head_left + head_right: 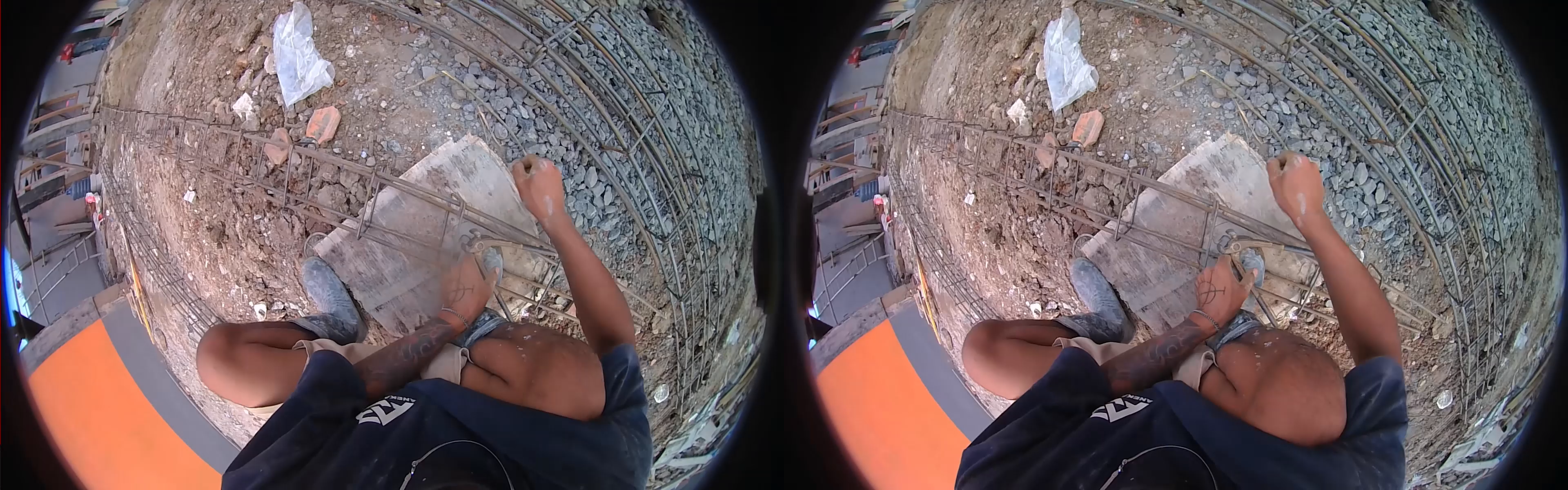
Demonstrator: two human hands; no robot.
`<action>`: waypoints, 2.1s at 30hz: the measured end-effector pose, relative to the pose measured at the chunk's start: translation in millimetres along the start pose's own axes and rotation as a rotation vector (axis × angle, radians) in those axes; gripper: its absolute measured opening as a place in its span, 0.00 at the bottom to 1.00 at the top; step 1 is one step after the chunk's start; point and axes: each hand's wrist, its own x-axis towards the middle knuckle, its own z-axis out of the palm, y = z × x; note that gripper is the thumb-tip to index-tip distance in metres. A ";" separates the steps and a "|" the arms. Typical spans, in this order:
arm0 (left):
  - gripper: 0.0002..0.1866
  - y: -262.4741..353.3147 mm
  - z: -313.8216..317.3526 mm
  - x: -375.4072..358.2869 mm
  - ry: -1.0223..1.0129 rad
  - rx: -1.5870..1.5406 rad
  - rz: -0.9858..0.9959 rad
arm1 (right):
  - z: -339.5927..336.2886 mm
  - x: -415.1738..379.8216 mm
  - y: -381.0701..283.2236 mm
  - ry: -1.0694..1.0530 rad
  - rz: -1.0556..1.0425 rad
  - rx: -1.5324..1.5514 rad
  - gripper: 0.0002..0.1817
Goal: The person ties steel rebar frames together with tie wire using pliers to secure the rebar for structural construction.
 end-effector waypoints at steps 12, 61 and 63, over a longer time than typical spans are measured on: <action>0.12 -9.1 -28.6 -18.2 0.348 -0.510 0.602 | -15.1 -101.1 6.4 -0.109 -0.701 -0.053 0.16; 0.20 -20.3 -172.3 119.0 -0.683 -2.056 -1.052 | 23.2 11.8 -328.8 -1.158 0.569 -1.067 0.18; 0.21 -21.4 -155.6 109.4 -0.574 -1.712 -0.754 | 17.6 -13.5 -303.0 -1.053 0.533 -0.990 0.18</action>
